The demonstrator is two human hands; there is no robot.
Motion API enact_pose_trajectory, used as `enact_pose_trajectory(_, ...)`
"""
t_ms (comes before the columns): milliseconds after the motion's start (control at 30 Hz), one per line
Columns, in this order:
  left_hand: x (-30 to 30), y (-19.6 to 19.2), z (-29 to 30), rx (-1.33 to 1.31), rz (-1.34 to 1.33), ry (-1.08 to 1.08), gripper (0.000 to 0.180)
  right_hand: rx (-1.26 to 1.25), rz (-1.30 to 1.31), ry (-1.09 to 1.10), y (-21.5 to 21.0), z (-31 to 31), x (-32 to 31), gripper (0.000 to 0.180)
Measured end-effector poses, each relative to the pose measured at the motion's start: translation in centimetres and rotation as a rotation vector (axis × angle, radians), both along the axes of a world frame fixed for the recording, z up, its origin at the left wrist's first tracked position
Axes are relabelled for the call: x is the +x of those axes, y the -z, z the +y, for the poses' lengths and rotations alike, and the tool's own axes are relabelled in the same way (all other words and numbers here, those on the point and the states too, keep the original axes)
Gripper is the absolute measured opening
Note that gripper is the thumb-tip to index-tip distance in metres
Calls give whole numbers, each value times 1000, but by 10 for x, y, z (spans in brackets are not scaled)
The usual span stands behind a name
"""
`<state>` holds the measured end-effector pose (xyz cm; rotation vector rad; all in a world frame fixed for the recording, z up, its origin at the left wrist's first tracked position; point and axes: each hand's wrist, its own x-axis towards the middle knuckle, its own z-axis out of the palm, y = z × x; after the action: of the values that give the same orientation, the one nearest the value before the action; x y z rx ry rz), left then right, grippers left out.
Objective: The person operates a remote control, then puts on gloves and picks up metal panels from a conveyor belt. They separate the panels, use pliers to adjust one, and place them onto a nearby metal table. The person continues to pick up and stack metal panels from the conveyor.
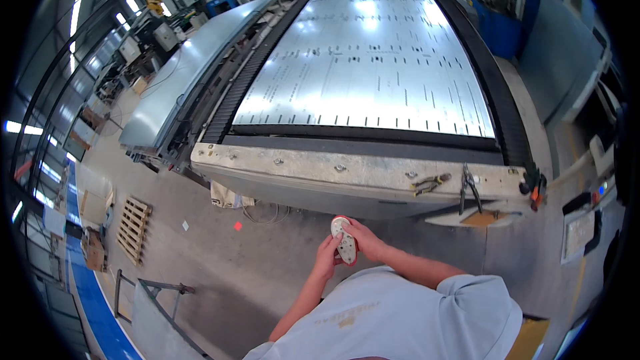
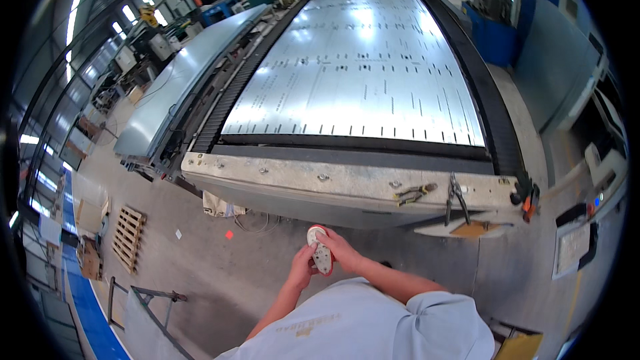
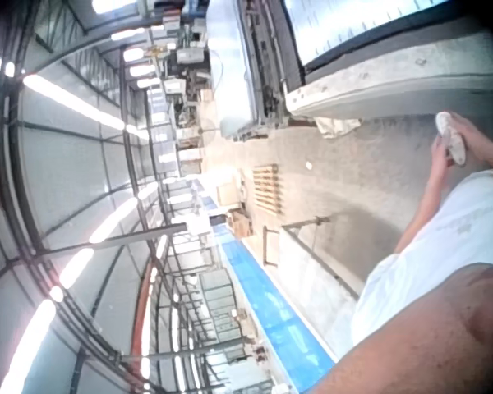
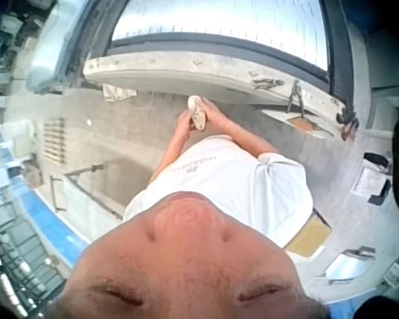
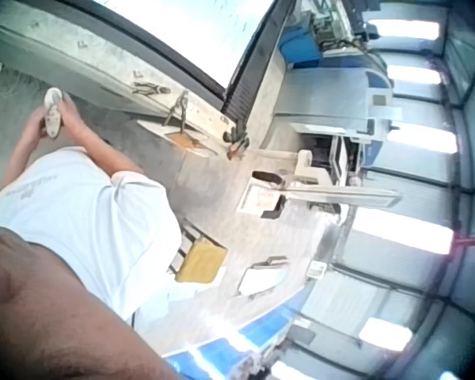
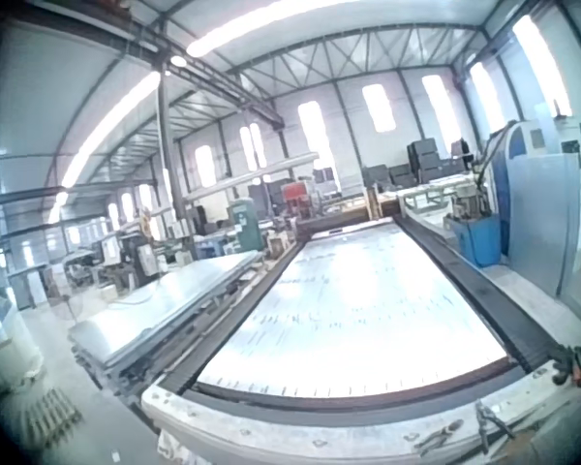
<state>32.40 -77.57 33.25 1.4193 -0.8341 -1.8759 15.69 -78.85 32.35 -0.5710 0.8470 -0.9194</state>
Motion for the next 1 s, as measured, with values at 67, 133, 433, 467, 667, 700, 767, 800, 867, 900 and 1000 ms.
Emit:
enact_pose_trajectory(67, 4, 14, -5, 92, 72, 51, 53, -6, 56, -66, -9, 2, -6, 56)
enact_pose_trajectory(133, 2, 38, -5, 132, 179, 24, 52, -57, 132, -143, -7, 3, -15, 64)
enact_pose_trajectory(433, -36, 127, -27, 331, 310, -96, 47, -287, 768, -255, 49, 18, -113, 71)
enact_pose_trajectory(467, -36, 145, -33, 357, 266, -128, 46, -270, 758, -234, 54, 20, -128, 71)
enact_pose_trajectory(667, -60, 206, -67, 409, 95, -272, 54, -134, 744, -97, 65, 44, -204, 63)
enact_pose_trajectory(700, -65, 215, -73, 418, 88, -297, 55, -114, 767, -84, 70, 47, -215, 62)
enact_pose_trajectory(767, -74, 234, -88, 432, 75, -344, 57, -75, 813, -55, 78, 54, -232, 61)
enact_pose_trajectory(800, -81, 241, -97, 457, 86, -349, 56, -54, 828, -29, 79, 56, -239, 62)
enact_pose_trajectory(867, -97, 252, -115, 480, 38, -352, 55, -7, 859, 26, 82, 61, -250, 62)
enact_pose_trajectory(900, -104, 256, -125, 492, 6, -350, 55, 25, 861, 54, 88, 64, -254, 63)
enact_pose_trajectory(1000, -108, 287, -167, 532, 97, -359, 45, 105, 857, 126, 90, 69, -256, 66)
